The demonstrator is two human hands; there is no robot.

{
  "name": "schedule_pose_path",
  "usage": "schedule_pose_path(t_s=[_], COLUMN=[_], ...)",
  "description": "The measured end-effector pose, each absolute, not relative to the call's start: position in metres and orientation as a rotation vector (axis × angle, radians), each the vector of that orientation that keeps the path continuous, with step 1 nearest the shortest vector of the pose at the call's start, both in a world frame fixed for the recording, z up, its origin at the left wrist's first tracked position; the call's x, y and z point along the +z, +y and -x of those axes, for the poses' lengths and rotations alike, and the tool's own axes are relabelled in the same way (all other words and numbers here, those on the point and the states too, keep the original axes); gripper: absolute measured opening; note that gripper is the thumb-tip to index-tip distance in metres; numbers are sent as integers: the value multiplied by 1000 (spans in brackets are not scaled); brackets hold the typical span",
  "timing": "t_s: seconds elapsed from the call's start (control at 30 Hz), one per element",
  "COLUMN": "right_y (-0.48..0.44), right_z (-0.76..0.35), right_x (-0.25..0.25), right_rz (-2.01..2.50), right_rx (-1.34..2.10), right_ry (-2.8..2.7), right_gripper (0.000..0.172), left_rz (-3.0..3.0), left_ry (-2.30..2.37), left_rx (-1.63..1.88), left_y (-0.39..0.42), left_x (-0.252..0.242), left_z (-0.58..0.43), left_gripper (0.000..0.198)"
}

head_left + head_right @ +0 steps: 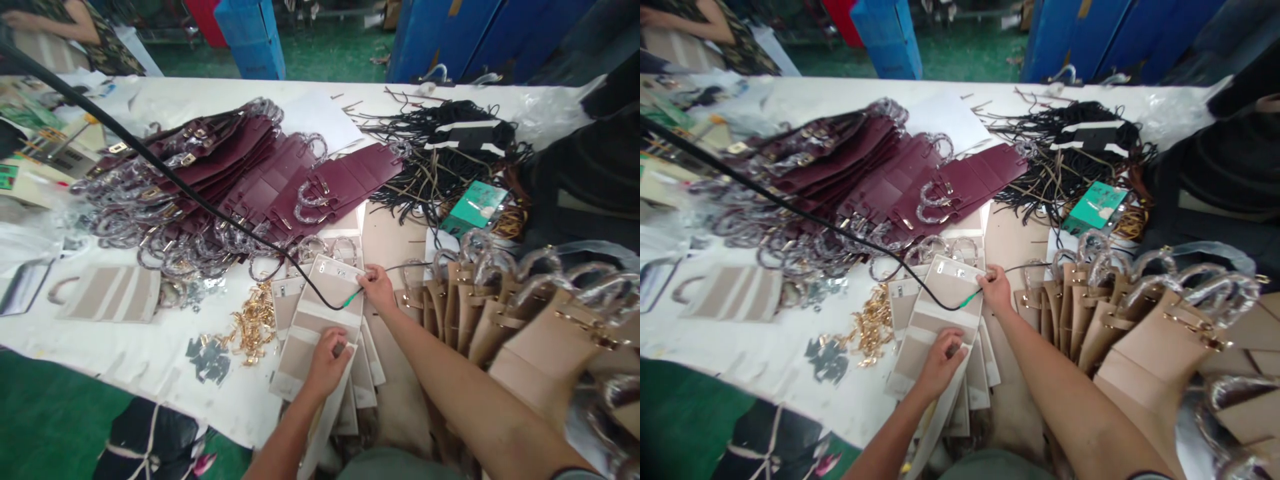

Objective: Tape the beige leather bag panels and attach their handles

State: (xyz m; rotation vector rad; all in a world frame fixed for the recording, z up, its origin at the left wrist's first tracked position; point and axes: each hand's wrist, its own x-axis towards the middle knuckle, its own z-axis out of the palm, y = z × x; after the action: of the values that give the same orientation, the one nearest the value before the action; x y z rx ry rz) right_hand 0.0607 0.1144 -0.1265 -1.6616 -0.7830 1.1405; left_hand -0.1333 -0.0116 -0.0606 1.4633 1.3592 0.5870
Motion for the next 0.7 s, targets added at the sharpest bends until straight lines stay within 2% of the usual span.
schedule_pose_path(t_s=[0.13, 0.2, 0.33, 0.47, 0.53, 0.6, 0.7], right_y=[125, 122, 75, 3, -18, -25, -23], right_z=[-65, -68, -68, -57, -53, -55, -66], right_x=[-117, -105, -70, -42, -34, -28, -17], right_rz=[1668, 1658, 1593, 1406, 1371, 1396, 1402], right_rx=[1204, 1193, 1205, 1317, 1288, 1259, 1221], right_ry=[-705, -686, -776, -1300, -1486, -1546, -1662], right_gripper=[37, 38, 38, 25, 18, 14, 11], left_rz=[-1453, -1384, -1290, -1320, -1367, -1447, -1599], left_ry=[1342, 1363, 1421, 1410, 1423, 1469, 1495], left_rx=[594, 583, 601, 604, 576, 528, 462], left_y=[-11, -12, -16, -22, -24, -26, -30], left_x=[-60, -58, -48, -34, -27, -19, -7], left_z=[134, 135, 136, 129, 125, 122, 122], left_gripper=[10, 7, 15, 53, 64, 59, 38])
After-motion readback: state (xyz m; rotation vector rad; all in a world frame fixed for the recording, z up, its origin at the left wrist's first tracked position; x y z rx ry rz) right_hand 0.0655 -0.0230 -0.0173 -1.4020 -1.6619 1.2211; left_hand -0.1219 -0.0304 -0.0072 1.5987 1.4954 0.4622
